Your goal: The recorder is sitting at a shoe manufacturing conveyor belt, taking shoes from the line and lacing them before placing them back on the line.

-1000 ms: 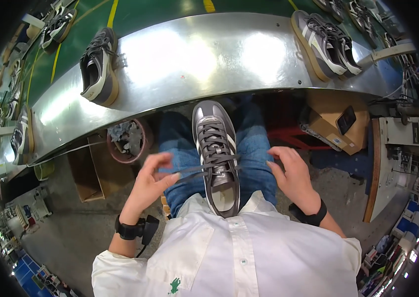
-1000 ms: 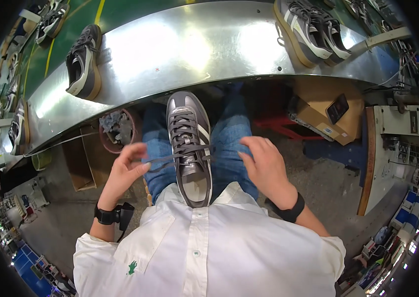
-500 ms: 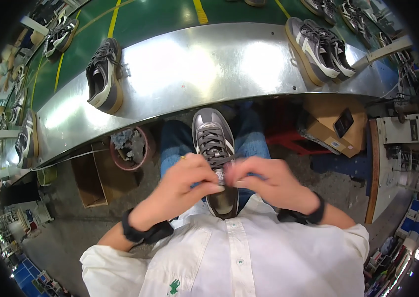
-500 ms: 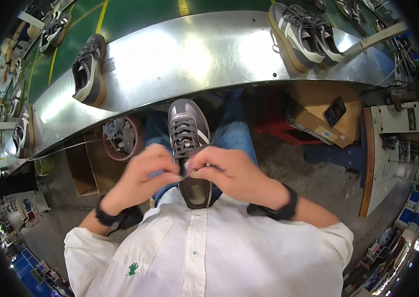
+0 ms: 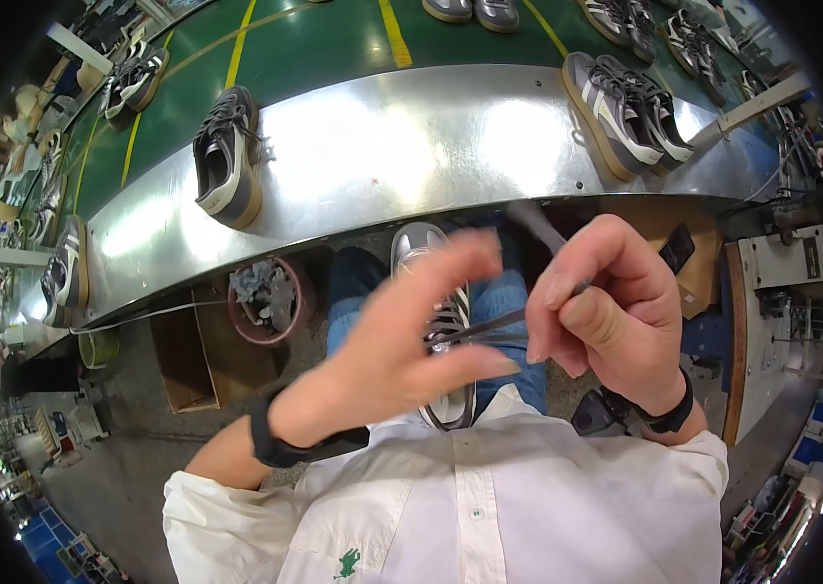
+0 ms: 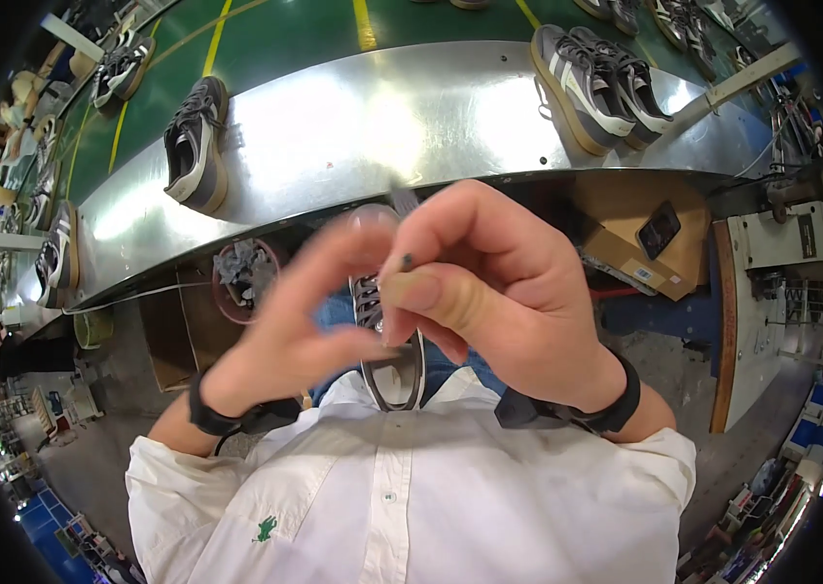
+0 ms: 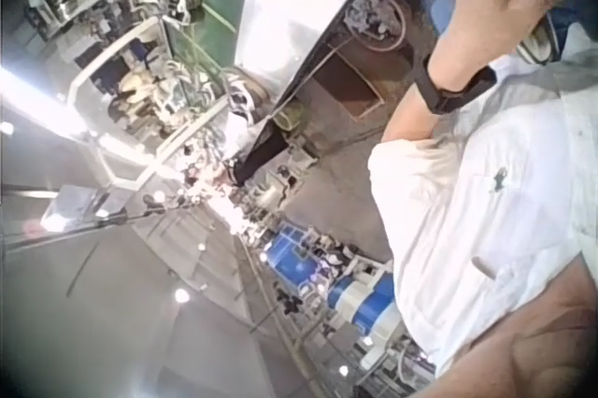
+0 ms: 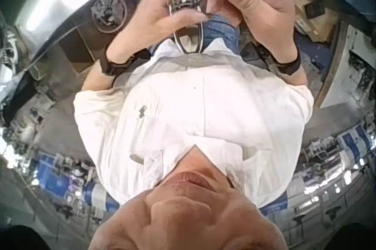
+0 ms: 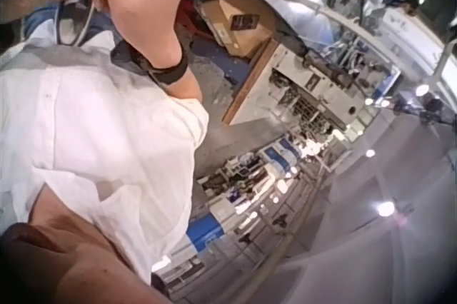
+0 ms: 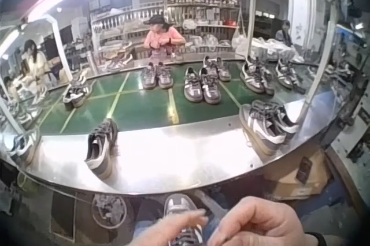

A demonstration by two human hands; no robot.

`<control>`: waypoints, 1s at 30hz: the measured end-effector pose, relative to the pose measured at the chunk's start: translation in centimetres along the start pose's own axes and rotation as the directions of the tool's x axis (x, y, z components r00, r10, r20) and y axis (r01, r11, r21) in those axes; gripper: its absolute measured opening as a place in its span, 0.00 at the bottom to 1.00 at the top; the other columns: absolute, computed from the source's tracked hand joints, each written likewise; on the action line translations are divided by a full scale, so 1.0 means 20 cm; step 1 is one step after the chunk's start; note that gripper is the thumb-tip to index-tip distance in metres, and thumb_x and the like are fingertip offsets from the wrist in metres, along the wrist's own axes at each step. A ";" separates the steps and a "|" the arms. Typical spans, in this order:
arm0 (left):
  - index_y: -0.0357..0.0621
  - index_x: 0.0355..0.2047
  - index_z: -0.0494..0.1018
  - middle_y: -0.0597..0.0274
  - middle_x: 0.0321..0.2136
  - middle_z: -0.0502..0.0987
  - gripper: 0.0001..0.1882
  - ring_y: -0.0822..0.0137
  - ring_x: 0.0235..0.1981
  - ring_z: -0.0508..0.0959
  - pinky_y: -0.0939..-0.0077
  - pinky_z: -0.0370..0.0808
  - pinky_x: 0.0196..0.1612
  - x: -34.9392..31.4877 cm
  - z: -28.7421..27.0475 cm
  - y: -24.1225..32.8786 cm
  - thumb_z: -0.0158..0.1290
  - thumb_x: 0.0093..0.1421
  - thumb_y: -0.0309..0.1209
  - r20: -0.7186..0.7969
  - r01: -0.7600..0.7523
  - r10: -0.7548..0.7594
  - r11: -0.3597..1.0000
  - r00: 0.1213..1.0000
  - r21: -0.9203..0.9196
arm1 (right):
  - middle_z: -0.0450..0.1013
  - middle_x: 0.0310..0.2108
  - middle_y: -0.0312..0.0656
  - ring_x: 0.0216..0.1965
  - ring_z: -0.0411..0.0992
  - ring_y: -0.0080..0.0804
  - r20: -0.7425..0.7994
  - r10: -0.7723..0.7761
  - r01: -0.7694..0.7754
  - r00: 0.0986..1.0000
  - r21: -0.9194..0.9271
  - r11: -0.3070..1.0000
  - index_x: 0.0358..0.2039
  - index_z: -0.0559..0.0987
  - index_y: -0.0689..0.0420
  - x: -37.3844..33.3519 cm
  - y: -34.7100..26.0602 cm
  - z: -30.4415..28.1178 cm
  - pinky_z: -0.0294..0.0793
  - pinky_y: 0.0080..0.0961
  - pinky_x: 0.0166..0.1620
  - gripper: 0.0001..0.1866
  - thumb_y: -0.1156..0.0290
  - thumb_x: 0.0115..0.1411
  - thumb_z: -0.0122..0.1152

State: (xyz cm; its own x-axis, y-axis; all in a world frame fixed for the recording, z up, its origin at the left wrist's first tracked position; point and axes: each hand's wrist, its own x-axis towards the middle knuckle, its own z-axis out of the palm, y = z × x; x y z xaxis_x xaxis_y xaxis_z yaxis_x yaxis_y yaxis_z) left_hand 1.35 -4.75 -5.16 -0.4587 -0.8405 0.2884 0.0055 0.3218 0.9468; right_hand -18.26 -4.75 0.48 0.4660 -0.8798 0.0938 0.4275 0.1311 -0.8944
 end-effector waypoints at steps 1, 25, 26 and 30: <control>0.35 0.52 0.63 0.50 0.34 0.75 0.24 0.59 0.41 0.76 0.69 0.72 0.45 -0.05 0.05 -0.04 0.55 0.57 0.29 0.180 0.011 -0.028 0.996 0.983 0.093 | 0.74 0.24 0.47 0.13 0.61 0.15 -0.009 -0.058 0.057 0.998 -0.118 0.991 0.36 0.68 0.60 0.00 0.01 0.02 0.58 0.10 0.17 0.09 0.68 0.63 0.54; 0.38 0.33 0.76 0.65 0.20 0.74 0.10 0.76 0.17 0.73 0.82 0.70 0.21 -0.32 -0.06 -0.33 0.50 0.62 0.32 -0.121 0.710 -0.739 0.671 0.663 -0.214 | 0.76 0.38 0.43 0.33 0.73 0.27 -0.025 0.346 -0.302 0.938 -0.546 0.781 0.41 0.74 0.63 -0.21 0.39 -0.18 0.69 0.24 0.29 0.18 0.84 0.49 0.45; 0.38 0.32 0.76 0.65 0.19 0.74 0.09 0.75 0.17 0.74 0.82 0.70 0.21 -0.36 -0.06 -0.26 0.52 0.61 0.31 -0.141 0.685 -0.713 0.700 0.687 -0.202 | 0.76 0.38 0.43 0.33 0.73 0.27 -0.033 0.349 -0.310 0.937 -0.542 0.781 0.41 0.74 0.63 -0.22 0.42 -0.18 0.69 0.24 0.29 0.18 0.84 0.49 0.45; 0.39 0.32 0.77 0.56 0.22 0.76 0.05 0.66 0.24 0.78 0.75 0.72 0.27 -0.46 -0.04 -0.17 0.56 0.55 0.27 0.055 0.380 -0.404 0.893 0.913 0.240 | 0.75 0.41 0.56 0.31 0.77 0.31 0.041 0.513 -0.514 0.857 0.014 0.858 0.44 0.72 0.63 -0.17 0.48 -0.22 0.62 0.11 0.19 0.20 0.85 0.50 0.39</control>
State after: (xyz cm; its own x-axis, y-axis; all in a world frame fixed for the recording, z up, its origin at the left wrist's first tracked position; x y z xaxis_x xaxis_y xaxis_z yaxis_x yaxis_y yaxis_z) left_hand 6.30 1.50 -10.89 -0.4698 -0.8737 -0.1267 -0.3831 0.0725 0.9209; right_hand -19.15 -2.52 -10.27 0.6506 -0.6682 -0.3610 0.1375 0.5711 -0.8093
